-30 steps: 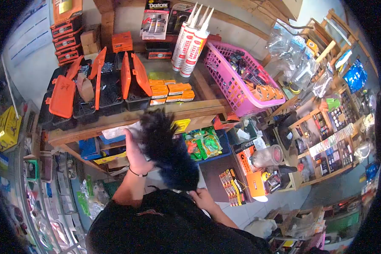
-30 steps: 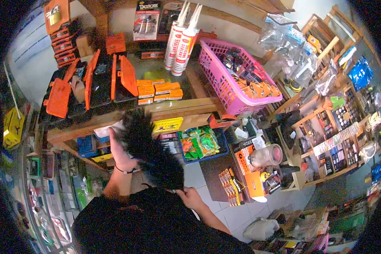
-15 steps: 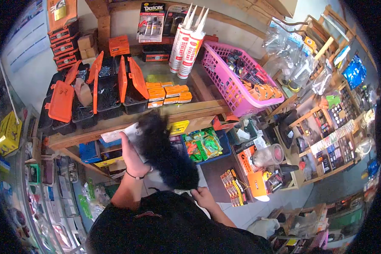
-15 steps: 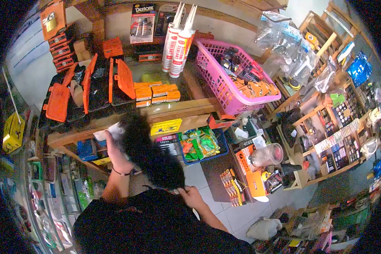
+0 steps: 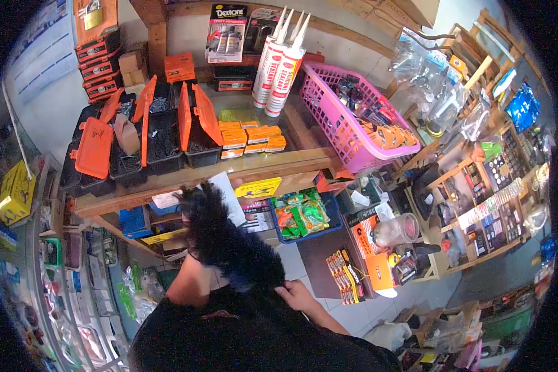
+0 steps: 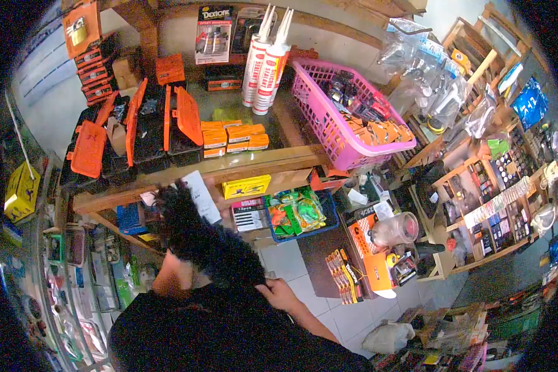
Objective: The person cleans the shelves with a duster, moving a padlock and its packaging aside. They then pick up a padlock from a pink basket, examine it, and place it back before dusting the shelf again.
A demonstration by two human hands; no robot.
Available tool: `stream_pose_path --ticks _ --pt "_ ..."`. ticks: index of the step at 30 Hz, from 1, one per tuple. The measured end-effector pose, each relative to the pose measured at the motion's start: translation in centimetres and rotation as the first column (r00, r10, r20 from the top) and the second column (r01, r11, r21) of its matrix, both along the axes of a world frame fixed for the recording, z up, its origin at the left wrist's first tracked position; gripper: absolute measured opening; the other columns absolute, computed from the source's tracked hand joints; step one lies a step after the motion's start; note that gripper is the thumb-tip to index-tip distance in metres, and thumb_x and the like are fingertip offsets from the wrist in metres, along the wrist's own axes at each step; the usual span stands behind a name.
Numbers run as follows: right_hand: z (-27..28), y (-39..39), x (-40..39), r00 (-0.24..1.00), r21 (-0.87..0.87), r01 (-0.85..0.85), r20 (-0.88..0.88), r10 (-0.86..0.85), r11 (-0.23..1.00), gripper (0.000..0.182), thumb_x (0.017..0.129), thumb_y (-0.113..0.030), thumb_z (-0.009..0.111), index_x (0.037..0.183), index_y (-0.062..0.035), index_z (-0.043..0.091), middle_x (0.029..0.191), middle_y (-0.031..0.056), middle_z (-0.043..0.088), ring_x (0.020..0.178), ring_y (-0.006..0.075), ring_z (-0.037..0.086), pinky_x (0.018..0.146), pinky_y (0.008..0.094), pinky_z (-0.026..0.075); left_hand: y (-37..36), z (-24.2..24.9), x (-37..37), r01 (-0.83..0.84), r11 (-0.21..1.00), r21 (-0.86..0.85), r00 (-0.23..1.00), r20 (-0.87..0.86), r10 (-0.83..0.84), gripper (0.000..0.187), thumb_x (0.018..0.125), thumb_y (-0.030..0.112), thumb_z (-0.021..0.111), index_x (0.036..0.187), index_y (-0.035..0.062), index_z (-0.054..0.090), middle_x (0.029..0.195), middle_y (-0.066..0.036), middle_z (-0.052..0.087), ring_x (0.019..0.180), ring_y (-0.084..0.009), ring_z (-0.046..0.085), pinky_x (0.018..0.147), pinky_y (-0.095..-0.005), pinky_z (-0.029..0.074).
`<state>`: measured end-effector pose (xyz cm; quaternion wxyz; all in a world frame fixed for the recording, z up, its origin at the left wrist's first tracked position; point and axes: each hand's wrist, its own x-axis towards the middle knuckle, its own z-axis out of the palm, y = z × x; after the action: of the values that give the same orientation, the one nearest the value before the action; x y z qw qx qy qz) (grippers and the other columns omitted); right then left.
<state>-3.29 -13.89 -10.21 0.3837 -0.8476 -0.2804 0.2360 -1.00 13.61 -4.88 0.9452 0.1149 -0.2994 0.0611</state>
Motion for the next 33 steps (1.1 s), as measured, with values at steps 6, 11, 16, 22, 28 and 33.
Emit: stream_pose_path --ticks 6,11,16,22,28,33 --pt "-1.5 -0.5 0.2 0.994 0.003 0.001 -0.110 0.000 1.000 0.037 0.084 -0.031 0.053 0.071 0.0042 0.055 0.055 0.0183 0.050 0.049 0.0234 0.047 0.051 0.0373 0.040 -1.3 2.7 -1.6 -0.306 0.937 0.168 0.844 -0.407 0.349 0.060 0.087 0.051 0.029 0.129 0.0078 0.032 0.128 -0.013 0.039 0.118 -0.0272 0.038 0.101 -0.0427 0.025" --pt "-0.6 -0.3 0.3 0.990 0.042 0.078 -0.117 -0.073 0.996 0.036 0.084 -0.030 0.052 0.072 0.0041 0.056 0.056 0.0179 0.052 0.050 0.0236 0.048 0.052 0.0371 0.041 -1.6 4.0 -2.1 -0.359 0.932 -0.057 0.778 -0.570 0.265 0.056 0.088 0.050 0.029 0.121 0.0070 0.043 0.121 -0.012 0.048 0.109 -0.0268 0.047 0.093 -0.0459 0.035" --pt "1.2 0.0 0.3 0.989 -0.020 -0.113 -0.098 0.110 0.993 0.036 0.085 -0.030 0.051 0.075 0.0039 0.057 0.060 0.0193 0.055 0.053 0.0260 0.053 0.054 0.0371 0.042 -1.9 3.2 -1.5 -0.289 0.944 -0.161 0.951 -0.163 0.263 0.056 0.087 0.050 0.030 0.122 0.0080 0.042 0.122 -0.012 0.046 0.108 -0.0282 0.047 0.093 -0.0462 0.036" --pt "-1.4 -0.4 0.2 0.996 -0.093 -0.006 -0.088 -0.002 0.996 0.034 0.085 -0.032 0.050 0.076 0.0005 0.059 0.059 0.0179 0.054 0.051 0.0255 0.052 0.054 0.0351 0.042 -1.4 3.1 -1.8 -0.310 0.951 -0.010 0.838 -0.476 0.268 0.071 0.081 0.062 0.031 0.129 0.0101 0.034 0.132 -0.012 0.035 0.116 -0.0287 0.040 0.096 -0.0434 0.031" --pt "-0.7 0.3 0.3 0.960 0.042 0.125 -0.258 -0.110 0.991 0.034 0.084 -0.029 0.052 0.072 0.0026 0.057 0.058 0.0187 0.053 0.051 0.0256 0.050 0.053 0.0352 0.041 -1.4 4.0 -2.5 -0.341 0.938 0.055 0.841 -0.428 0.331 0.063 0.085 0.056 0.027 0.128 0.0099 0.035 0.130 -0.012 0.038 0.115 -0.0294 0.040 0.096 -0.0450 0.031" --pt "-1.6 0.3 0.1 0.994 0.044 -0.068 -0.081 0.071 0.997 0.036 0.086 -0.028 0.050 0.070 0.0032 0.055 0.054 0.0094 0.052 0.051 0.0129 0.046 0.049 0.0336 0.038 -0.3 2.8 -2.5 -0.294 0.895 0.336 0.796 -0.432 0.424 0.065 0.086 0.056 0.024 0.128 0.0079 0.032 0.128 -0.011 0.040 0.099 -0.0318 0.051 0.082 -0.0513 0.042"
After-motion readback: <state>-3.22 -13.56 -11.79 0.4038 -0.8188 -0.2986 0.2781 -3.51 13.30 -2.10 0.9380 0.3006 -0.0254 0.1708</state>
